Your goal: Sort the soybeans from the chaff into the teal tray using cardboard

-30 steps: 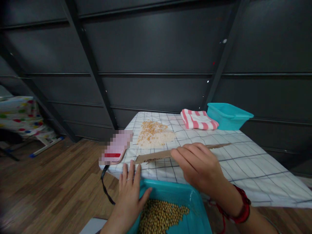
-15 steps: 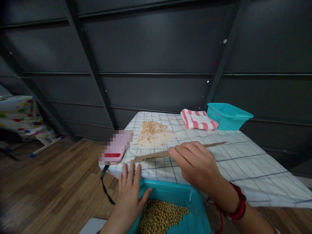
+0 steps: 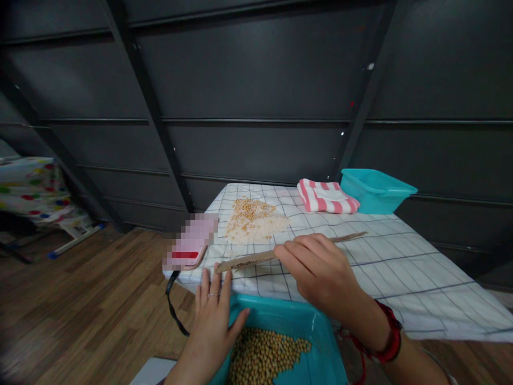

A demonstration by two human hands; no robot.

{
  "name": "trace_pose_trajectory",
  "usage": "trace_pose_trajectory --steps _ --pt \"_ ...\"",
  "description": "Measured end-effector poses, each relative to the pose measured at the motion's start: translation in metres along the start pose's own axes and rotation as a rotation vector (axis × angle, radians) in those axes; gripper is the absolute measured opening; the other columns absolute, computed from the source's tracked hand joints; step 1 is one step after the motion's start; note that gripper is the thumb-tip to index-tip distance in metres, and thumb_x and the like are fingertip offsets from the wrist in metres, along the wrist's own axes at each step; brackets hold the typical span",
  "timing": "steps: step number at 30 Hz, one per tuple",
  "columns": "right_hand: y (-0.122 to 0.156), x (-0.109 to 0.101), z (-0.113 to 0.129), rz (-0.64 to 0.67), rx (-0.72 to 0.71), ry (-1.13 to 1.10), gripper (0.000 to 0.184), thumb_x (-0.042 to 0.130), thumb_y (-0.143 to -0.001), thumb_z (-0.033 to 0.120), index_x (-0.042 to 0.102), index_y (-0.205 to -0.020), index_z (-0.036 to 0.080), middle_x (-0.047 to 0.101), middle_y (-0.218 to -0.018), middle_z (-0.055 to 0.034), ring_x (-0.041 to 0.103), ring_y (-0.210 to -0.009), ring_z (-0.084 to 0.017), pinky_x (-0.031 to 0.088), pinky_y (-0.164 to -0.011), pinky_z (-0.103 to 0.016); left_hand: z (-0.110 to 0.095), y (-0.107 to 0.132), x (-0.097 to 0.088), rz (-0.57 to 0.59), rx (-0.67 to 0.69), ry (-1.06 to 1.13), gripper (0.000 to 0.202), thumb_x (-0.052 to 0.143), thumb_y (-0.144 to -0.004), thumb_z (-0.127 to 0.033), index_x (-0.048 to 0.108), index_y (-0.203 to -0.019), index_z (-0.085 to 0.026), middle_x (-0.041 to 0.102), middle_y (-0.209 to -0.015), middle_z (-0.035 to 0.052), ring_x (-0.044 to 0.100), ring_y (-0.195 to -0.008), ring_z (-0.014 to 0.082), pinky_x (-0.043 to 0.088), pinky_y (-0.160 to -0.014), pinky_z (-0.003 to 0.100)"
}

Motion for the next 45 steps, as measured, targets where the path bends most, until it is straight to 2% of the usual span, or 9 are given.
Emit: trace_pose_trajectory --steps 6,12,18,24,30,34,39,43,45 --pt "-0.002 0.008 0.001 -0.005 -0.014 0.029 0.034 0.033 -0.070 -0.003 0.057 -0.085 0.015 0.063 -0.073 -0.0021 0.053 -0.069 -0.014 0.042 -0.064 -0.029 0.000 0.000 -0.001 -0.024 -0.018 -0.010 0.062 0.047 -0.075 -0.036 0.035 -0.130 -0.009 0.026 -0.142 0.0221 0.011 -0.130 0.0418 0.027 -0.096 0.061" --pt "0.001 0.010 0.002 0.004 -0.006 -0.019 0.031 0.033 -0.073 -0.003 0.055 -0.087 0.013 0.062 -0.074 -0.0028 0.051 -0.071 -0.015 0.041 -0.066 -0.029 0.000 0.001 0.004 0.016 0.017 0.001 0.063 0.043 -0.079 -0.040 0.031 -0.133 -0.009 0.025 -0.142 0.0222 0.008 -0.130 0.0418 0.026 -0.096 0.063" --pt "-0.001 0.007 0.004 0.025 -0.006 -0.034 0.031 0.033 -0.073 -0.003 0.054 -0.087 0.014 0.061 -0.074 -0.0019 0.050 -0.070 -0.015 0.040 -0.066 -0.029 0.001 -0.001 0.004 0.040 0.002 -0.008 0.059 0.046 -0.078 -0.039 0.039 -0.127 -0.007 0.031 -0.140 0.0234 0.009 -0.129 0.0427 0.026 -0.096 0.062" --pt "-0.003 0.005 0.007 0.039 -0.010 -0.044 0.030 0.032 -0.074 -0.004 0.052 -0.088 0.014 0.061 -0.075 -0.0016 0.049 -0.072 -0.014 0.039 -0.067 -0.028 0.000 0.000 0.004 0.043 0.030 -0.007 0.054 0.043 -0.079 -0.038 0.042 -0.124 -0.006 0.028 -0.140 0.0245 0.007 -0.129 0.0434 0.026 -0.096 0.063" --pt "0.005 0.004 0.007 0.067 -0.027 -0.046 0.028 0.033 -0.079 -0.001 0.052 -0.092 0.014 0.060 -0.079 -0.0035 0.049 -0.075 -0.015 0.039 -0.068 -0.030 -0.001 -0.002 0.000 0.060 -0.007 0.007 0.052 0.046 -0.077 -0.036 0.047 -0.118 -0.004 0.022 -0.142 0.0254 0.006 -0.129 0.0428 0.026 -0.098 0.061" --pt "0.012 0.000 0.006 0.105 -0.052 -0.047 0.028 0.031 -0.081 0.001 0.053 -0.091 0.015 0.060 -0.079 -0.0041 0.049 -0.075 -0.015 0.038 -0.067 -0.031 0.000 -0.003 -0.001 0.079 -0.038 0.025 0.055 0.046 -0.077 -0.035 0.043 -0.123 -0.005 0.018 -0.144 0.0238 0.005 -0.129 0.0415 0.025 -0.098 0.061" --pt "0.015 -0.009 0.003 0.087 -0.056 -0.068 0.028 0.030 -0.083 0.002 0.052 -0.089 0.017 0.060 -0.077 -0.0022 0.050 -0.073 -0.014 0.039 -0.067 -0.030 0.001 -0.001 0.001 0.092 -0.034 0.034 0.060 0.044 -0.079 -0.035 0.035 -0.130 -0.004 0.016 -0.144 0.0231 0.002 -0.129 0.0407 0.024 -0.099 0.061" --pt "0.026 -0.014 0.001 0.076 -0.045 -0.119 0.027 0.033 -0.083 0.003 0.053 -0.094 0.018 0.061 -0.078 -0.0009 0.052 -0.074 -0.013 0.041 -0.069 -0.030 0.002 0.000 0.003 0.073 -0.015 0.031 0.062 0.043 -0.080 -0.034 0.029 -0.134 -0.007 0.013 -0.145 0.0205 -0.001 -0.130 0.0386 0.021 -0.100 0.061" --pt "0.034 -0.021 -0.004 0.071 0.007 -0.147 0.027 0.035 -0.084 0.007 0.053 -0.097 0.022 0.062 -0.079 0.0008 0.053 -0.075 -0.013 0.042 -0.071 -0.029 0.004 0.000 0.006 0.090 -0.013 0.030 0.064 0.043 -0.079 -0.034 0.027 -0.134 -0.007 0.011 -0.145 0.0207 -0.003 -0.130 0.0383 0.021 -0.100 0.060"
Point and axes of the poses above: each hand's wrist, its own y-axis away from the middle knuckle, its own x-axis out of the palm, z = x × y, the point moved 10 cm from there along -y, towards the middle knuckle
